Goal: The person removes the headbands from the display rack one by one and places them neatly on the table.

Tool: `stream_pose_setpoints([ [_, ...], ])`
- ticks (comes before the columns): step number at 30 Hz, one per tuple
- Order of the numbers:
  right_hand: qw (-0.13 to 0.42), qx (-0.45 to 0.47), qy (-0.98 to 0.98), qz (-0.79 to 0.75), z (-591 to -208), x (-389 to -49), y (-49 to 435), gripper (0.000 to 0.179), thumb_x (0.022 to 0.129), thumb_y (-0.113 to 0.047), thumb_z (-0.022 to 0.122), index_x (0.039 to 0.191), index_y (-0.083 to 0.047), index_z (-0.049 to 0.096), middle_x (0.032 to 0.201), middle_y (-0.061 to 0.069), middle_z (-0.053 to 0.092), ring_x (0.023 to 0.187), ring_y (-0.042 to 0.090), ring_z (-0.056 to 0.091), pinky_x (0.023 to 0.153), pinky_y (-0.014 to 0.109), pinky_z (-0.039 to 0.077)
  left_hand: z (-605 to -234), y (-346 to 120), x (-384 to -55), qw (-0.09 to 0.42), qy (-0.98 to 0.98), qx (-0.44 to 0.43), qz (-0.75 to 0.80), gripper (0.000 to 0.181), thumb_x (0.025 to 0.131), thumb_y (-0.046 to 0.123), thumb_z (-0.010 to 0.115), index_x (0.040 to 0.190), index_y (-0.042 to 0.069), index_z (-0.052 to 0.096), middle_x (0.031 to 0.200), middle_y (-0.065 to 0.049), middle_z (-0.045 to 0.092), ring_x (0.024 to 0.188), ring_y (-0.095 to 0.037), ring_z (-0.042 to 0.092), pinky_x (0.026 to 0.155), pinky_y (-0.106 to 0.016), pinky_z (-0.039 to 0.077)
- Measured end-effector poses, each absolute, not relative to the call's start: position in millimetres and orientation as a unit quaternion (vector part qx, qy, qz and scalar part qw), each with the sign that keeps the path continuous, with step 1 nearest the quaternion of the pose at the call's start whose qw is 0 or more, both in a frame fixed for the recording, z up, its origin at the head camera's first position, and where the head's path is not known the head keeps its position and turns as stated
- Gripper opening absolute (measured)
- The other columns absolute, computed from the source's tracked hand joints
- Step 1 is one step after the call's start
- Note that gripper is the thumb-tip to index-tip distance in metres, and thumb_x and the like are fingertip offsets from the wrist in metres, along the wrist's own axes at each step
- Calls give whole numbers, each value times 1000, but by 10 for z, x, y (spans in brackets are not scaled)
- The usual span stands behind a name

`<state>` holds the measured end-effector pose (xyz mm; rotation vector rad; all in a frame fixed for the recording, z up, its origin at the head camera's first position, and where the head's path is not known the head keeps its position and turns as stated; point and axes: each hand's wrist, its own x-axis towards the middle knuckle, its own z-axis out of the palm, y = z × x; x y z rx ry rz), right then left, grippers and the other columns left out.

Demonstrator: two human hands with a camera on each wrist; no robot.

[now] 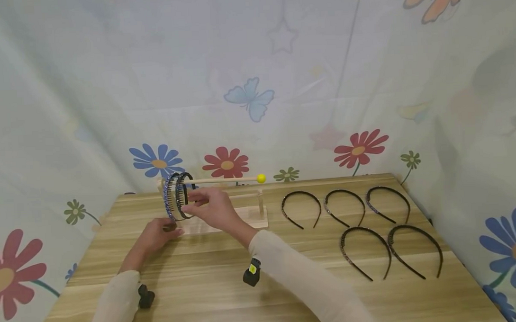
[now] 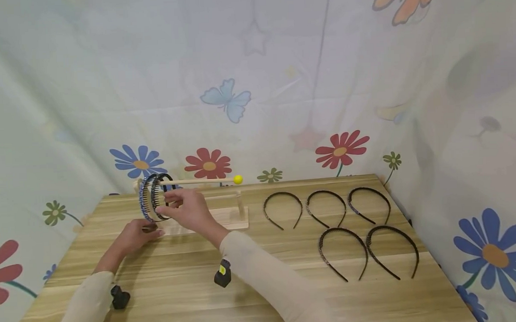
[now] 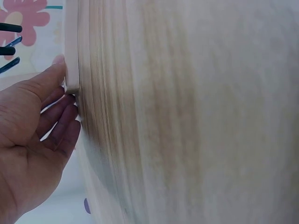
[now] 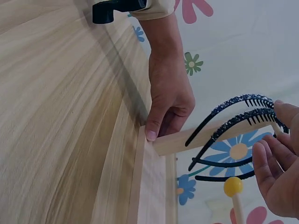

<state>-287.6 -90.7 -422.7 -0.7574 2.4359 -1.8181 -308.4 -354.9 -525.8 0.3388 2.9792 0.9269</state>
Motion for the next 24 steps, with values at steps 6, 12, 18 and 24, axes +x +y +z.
stream_pose_setpoints([
  [6,7,-249,779,-576,-4268,-2869,-1019,38,89,-27,82,122,-9,74,108,0,76,86,1,66,72,18,56,-5253,-3546,-3073,1,948,107,300,29,96,28,74,107,2,73,116,-22,72,112,-43,66,94,-59,54],
  [12,3,-253,782,-569,-4300,-2875,-1069,35,90,-28,81,119,-9,74,103,-3,77,84,-1,64,73,16,55,-5240,-3536,-3072,6,947,105,303,27,96,26,74,105,2,73,115,-22,72,112,-43,66,94,-58,54],
  [18,2,-249,779,-575,-4314,-2881,-1098,30,90,-24,81,115,-9,75,99,-4,77,81,-1,64,71,16,55,-5241,-3530,-3081,9,948,103,301,28,96,27,74,107,1,73,116,-23,72,112,-42,67,94,-58,55],
  [24,8,-241,777,-582,-4316,-2875,-1121,30,89,-23,82,115,-8,75,97,-4,77,80,-2,65,71,15,55,-5228,-3522,-3068,6,949,101,299,27,96,25,74,106,1,73,113,-22,73,110,-42,67,93,-57,55],
])
